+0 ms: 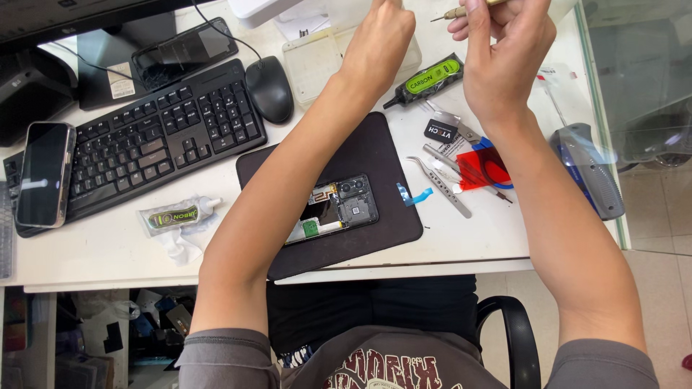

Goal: The person uses a manual screwdriver and a power screwdriver to remove and reinstall screws on the internal frame of a disassembled smartphone. The person repeatedly places screws into a plastic case and retrieves them while working on the camera and battery areas.

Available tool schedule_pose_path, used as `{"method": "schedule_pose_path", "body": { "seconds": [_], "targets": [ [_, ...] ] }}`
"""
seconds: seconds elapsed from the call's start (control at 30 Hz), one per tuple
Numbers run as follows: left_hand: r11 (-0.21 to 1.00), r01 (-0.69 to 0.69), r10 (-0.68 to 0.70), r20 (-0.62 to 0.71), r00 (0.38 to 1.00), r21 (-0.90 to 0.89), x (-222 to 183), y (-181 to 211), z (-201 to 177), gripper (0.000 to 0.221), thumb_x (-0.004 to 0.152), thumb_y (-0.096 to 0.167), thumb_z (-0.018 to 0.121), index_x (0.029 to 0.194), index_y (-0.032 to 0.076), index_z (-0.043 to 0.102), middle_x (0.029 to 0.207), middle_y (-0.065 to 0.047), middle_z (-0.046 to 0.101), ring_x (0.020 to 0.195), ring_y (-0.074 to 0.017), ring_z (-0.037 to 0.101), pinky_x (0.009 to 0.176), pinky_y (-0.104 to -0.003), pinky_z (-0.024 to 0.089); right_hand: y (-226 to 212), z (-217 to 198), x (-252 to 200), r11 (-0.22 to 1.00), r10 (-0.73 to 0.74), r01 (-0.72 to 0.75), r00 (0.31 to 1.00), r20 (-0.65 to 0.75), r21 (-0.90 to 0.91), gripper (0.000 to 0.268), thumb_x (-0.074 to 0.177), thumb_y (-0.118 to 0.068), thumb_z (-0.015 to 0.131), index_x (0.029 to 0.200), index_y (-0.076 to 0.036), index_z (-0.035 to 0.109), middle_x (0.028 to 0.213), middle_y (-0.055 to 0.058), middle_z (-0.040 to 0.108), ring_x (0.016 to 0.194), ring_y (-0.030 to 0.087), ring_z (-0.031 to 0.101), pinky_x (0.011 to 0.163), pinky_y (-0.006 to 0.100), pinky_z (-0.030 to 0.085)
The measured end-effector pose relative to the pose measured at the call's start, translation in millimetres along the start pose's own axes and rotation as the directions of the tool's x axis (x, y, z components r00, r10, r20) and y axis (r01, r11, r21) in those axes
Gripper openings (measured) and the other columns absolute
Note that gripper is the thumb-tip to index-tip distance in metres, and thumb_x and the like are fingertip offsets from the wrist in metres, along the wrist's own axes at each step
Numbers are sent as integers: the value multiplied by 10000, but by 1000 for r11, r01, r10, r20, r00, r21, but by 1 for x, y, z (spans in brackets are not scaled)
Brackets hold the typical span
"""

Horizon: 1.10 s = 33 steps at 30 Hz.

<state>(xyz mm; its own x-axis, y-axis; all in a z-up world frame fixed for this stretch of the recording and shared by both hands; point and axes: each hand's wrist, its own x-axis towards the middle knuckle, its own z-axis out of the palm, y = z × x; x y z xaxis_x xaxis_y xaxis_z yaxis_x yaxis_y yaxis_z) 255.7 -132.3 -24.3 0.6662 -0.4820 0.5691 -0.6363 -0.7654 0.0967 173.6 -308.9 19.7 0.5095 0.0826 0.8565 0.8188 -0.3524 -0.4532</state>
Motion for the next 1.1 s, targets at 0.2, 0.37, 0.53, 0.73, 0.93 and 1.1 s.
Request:
{"method": "schedule_pose_path", "body": {
  "seconds": [0.2,0.37,0.53,0.73,0.93,1.1],
  "targets": [
    [1000,-7,8,20,1000,-21,4,-7,20,94,694,-113,693,751,-53,650,886,-254,652,850,-391,700,685,-428,582,0,-1,-2,1000,-11,11,1000,4,18,87,1197,85,509,1206,75,423,1024,187,694,875,240,765,799,309,658],
    [970,-240,231,-181,956,-28,15,-28,42,203,650,-104,698,846,-51,695,788,-194,687,729,-338,704,599,-404,566,0,-2,-4,1000,-9,8,1000,15,28,85,1174,95,491,1220,80,421,1044,196,694,880,244,763,813,317,661],
    [979,-173,180,59,982,-104,29,-42,49,141,678,-73,712,802,-11,691,721,-193,679,662,-332,701,569,-413,551,-4,-1,-1,1000,2,-2,1000,12,17,104,1194,111,517,1229,88,422,1042,202,697,864,243,758,788,313,656],
    [912,-56,98,82,992,-407,14,-46,-8,79,764,-37,745,810,-7,688,731,-163,695,650,-277,709,581,-380,550,0,-5,-2,999,11,-12,1000,18,31,109,1166,125,503,1230,93,420,1052,206,689,890,251,757,809,320,661],
    [824,-154,208,39,977,-546,-67,-23,-113,109,826,-31,769,915,2,716,864,-130,701,767,-263,718,704,-360,570,-9,-3,-5,989,64,-70,997,51,128,133,1186,130,488,1281,94,402,1101,230,680,925,265,757,866,335,669],
    [850,-56,181,191,965,-523,-133,8,-145,155,847,-2,762,996,-21,723,1002,-134,687,950,-320,672,832,-392,570,-54,9,-19,907,273,-326,937,217,267,263,1214,91,497,1420,60,336,1123,211,675,929,241,722,864,322,666]
  ]
}}
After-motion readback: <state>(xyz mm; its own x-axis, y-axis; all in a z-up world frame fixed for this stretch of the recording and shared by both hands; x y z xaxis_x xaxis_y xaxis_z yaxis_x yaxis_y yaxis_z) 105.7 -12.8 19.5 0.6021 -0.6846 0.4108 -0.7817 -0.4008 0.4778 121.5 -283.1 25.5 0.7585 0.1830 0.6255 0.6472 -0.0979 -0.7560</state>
